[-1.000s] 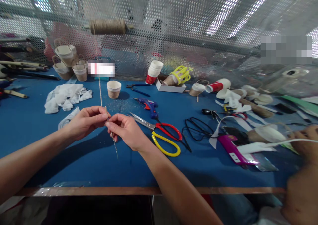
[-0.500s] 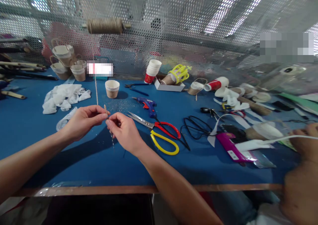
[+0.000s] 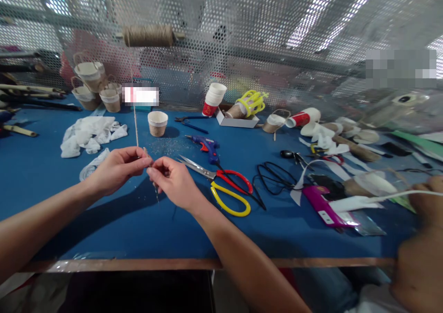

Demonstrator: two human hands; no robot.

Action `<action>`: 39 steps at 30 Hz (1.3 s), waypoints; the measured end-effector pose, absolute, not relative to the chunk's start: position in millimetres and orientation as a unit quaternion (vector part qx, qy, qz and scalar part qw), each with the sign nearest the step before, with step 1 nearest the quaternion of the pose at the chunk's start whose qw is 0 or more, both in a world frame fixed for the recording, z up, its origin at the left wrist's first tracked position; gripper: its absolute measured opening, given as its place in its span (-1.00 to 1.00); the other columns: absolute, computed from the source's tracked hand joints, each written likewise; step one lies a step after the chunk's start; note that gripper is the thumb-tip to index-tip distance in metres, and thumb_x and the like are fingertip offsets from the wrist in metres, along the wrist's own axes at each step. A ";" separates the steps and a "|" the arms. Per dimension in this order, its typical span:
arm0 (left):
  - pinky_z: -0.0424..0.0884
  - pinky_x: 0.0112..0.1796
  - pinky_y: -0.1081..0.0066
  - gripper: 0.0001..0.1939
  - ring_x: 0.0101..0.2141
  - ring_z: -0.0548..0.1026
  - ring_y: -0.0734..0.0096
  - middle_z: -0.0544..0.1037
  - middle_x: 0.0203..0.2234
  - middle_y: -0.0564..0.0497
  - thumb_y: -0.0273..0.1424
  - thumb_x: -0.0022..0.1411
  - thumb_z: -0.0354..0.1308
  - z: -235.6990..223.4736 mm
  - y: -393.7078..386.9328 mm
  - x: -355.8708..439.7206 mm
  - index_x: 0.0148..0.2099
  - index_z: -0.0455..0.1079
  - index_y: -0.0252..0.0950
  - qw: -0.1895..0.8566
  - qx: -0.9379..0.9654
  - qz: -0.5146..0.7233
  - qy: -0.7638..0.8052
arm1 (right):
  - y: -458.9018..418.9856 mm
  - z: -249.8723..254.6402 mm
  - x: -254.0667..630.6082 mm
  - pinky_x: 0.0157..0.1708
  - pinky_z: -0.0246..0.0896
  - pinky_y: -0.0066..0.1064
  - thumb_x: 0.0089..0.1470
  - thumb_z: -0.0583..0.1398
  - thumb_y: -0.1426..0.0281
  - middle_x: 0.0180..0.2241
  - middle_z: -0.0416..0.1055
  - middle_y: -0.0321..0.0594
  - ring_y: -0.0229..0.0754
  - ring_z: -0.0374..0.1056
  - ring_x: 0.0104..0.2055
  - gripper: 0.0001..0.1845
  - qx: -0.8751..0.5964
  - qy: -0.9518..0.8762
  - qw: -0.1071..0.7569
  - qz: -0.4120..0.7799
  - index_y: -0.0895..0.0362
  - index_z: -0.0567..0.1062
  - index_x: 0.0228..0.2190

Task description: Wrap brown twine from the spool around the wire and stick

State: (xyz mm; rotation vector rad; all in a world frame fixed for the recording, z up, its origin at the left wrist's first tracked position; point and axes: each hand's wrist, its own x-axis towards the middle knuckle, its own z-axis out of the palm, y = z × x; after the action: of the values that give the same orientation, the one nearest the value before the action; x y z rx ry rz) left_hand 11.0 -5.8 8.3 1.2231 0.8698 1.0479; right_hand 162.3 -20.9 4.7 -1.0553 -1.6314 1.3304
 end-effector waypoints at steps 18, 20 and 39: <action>0.08 -0.58 0.55 -0.85 -0.62 0.18 0.68 0.32 -0.64 0.14 -0.40 -0.01 0.18 6.5 -2.9 7.1 -0.51 0.32 -0.39 0.583 0.563 0.441 0.386 | -18.6 2.2 163.0 -0.58 0.16 -0.50 -0.04 0.16 0.38 -0.56 0.25 -0.37 -0.41 0.17 -0.59 -0.87 -0.413 -0.673 0.390 0.474 0.17 0.31 -0.51; 0.14 -0.54 0.54 -0.85 -0.58 0.26 0.65 0.35 -0.60 0.12 -0.40 -0.01 0.19 6.6 -2.7 5.5 -0.49 0.33 -0.38 0.623 0.551 0.434 0.346 | -18.0 3.4 164.5 -0.60 0.17 -0.50 -0.04 0.15 0.35 -0.55 0.28 -0.35 -0.40 0.20 -0.59 -0.86 -0.374 -0.642 0.370 0.558 0.17 0.32 -0.49; 0.21 -0.50 0.53 -0.85 -0.53 0.33 0.60 0.43 -0.53 0.06 -0.38 -0.04 0.21 5.8 0.3 3.7 -0.48 0.36 -0.38 0.643 0.555 0.413 0.329 | -18.4 6.2 165.9 -0.66 0.09 -0.53 -0.07 0.17 0.31 -0.60 0.27 -0.36 -0.41 0.18 -0.62 -0.83 -0.375 -0.601 0.357 0.609 0.18 0.35 -0.50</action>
State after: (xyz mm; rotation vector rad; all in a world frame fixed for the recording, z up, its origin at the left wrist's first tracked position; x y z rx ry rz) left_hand 3.7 0.3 5.8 1.2644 0.7491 0.9403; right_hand 165.9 -18.4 6.2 -0.9691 -1.5505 1.5729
